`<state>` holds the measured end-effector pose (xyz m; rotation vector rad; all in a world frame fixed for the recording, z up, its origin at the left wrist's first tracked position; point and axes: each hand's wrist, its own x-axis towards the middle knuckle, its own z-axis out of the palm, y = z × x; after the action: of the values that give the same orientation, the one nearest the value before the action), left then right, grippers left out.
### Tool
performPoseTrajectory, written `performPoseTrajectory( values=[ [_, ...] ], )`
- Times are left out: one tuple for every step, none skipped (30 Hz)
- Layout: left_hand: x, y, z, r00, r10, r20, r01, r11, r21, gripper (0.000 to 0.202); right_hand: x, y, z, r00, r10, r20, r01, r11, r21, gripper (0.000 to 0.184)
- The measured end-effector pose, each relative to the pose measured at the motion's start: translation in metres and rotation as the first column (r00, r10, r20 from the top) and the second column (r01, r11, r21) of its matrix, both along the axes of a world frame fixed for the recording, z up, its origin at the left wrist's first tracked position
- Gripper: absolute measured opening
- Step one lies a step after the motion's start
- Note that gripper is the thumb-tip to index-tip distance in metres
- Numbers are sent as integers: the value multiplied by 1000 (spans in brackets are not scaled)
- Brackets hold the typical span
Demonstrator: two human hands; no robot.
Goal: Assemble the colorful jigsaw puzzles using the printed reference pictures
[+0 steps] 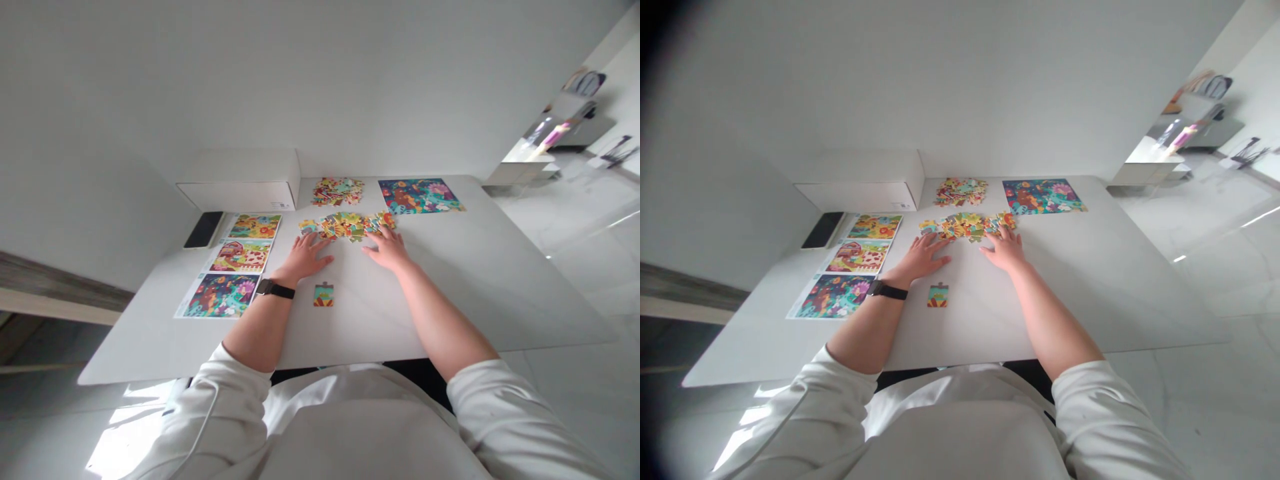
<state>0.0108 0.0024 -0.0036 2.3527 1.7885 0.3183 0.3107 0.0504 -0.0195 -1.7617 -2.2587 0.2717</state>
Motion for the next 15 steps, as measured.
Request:
performPoseTrajectory(
  values=[
    [-1,0,1,1000,0,12,0,1000,14,64,1,0,-1,1000,3,-3,-2,1000,6,67],
    [-3,0,2,1000,-2,27,1,999,33,64,1,0,-2,1000,7,-7,-7,1000,16,67],
    [-5,-1,5,999,-10,46,8,998,55,63,2,0,-2,1000,12,-12,-12,999,32,67],
    [-8,-2,8,997,-29,68,24,997,70,61,3,-1,-2,1000,19,-17,-18,999,51,67],
    [-11,-4,11,994,-59,93,52,996,71,57,3,-3,-2,999,25,-21,-24,997,74,65],
    [-14,-6,15,988,-96,119,91,995,49,51,3,-5,-1,999,31,-22,-29,995,97,63],
    [-17,-9,19,979,-140,148,141,990,3,44,3,-8,0,999,38,-20,-35,993,115,60],
    [-19,-12,22,968,-178,178,191,980,-60,38,3,-10,1,999,44,-16,-42,991,126,57],
    [-21,-15,26,957,-205,207,234,964,-126,34,2,-13,3,999,52,-11,-50,990,129,53],
    [-21,-18,28,948,-218,231,262,948,-182,30,1,-16,4,998,59,-7,-58,990,127,49],
    [-21,-20,30,944,-220,244,277,933,-230,28,0,-18,5,998,66,-6,-65,990,123,46],
    [-20,-21,32,945,-216,245,280,922,-269,25,0,-19,7,997,71,-7,-70,990,121,44],
    [-18,-22,33,949,-209,237,276,913,-300,23,-1,-20,8,997,74,-11,-72,990,121,42],
    [-17,-23,34,953,-204,224,270,906,-326,20,-1,-21,9,997,75,-15,-73,990,125,41],
    [-15,-23,35,957,-204,207,266,900,-346,18,-1,-21,10,997,75,-18,-72,989,128,41]
  ],
)
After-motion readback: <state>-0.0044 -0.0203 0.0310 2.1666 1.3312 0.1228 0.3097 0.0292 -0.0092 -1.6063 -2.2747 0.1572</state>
